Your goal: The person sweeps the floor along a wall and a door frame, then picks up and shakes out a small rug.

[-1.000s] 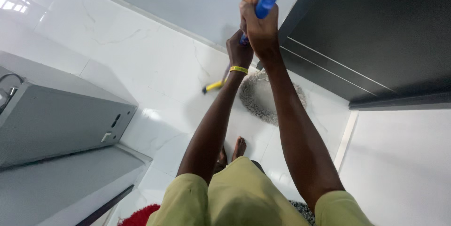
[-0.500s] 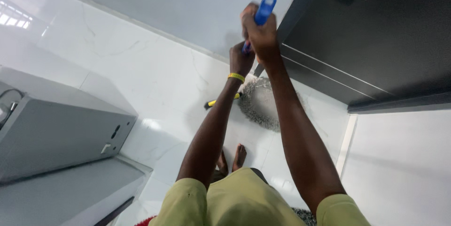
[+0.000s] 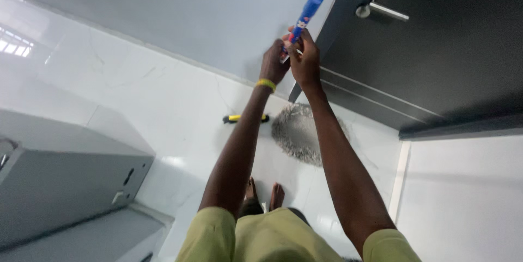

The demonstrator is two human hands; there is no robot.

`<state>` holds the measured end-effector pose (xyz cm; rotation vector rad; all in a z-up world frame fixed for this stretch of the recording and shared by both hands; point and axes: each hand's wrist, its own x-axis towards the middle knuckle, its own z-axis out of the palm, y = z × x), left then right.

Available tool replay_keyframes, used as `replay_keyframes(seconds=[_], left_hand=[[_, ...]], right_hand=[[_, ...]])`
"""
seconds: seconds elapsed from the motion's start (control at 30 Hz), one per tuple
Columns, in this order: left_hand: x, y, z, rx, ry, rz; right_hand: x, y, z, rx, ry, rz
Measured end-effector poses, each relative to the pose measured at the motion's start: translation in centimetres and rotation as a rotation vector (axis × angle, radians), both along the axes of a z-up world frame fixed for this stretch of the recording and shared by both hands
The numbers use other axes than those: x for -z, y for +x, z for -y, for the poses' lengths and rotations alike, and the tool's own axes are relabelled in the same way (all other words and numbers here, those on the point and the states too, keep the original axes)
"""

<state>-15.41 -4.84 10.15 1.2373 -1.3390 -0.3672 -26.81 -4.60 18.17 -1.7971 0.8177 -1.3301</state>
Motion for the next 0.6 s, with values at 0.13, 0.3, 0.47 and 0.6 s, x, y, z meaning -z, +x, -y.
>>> replay_keyframes(seconds=[0.13, 0.3, 0.47, 0.6], left_hand=[[-0.5, 0.6, 1.1, -0.074, -0.07, -0.014], [-0.4, 0.9, 7.5, -0.115, -0.069, 0.051], [0.0, -0.1, 11.9, -0.178, 0.026, 0.163], [0.7, -0.9, 13.2, -0.227, 0.096, 0.114]], right_hand=[[0.8, 0.9, 4.7, 0.073, 0.0, -0.058], [1.0, 2.3, 9.8, 0.22, 0.06, -0.078], [2.8, 2.0, 12.7, 0.23, 0.193, -0.111], [4.6, 1.8, 13.2, 0.166, 0.323, 0.006]])
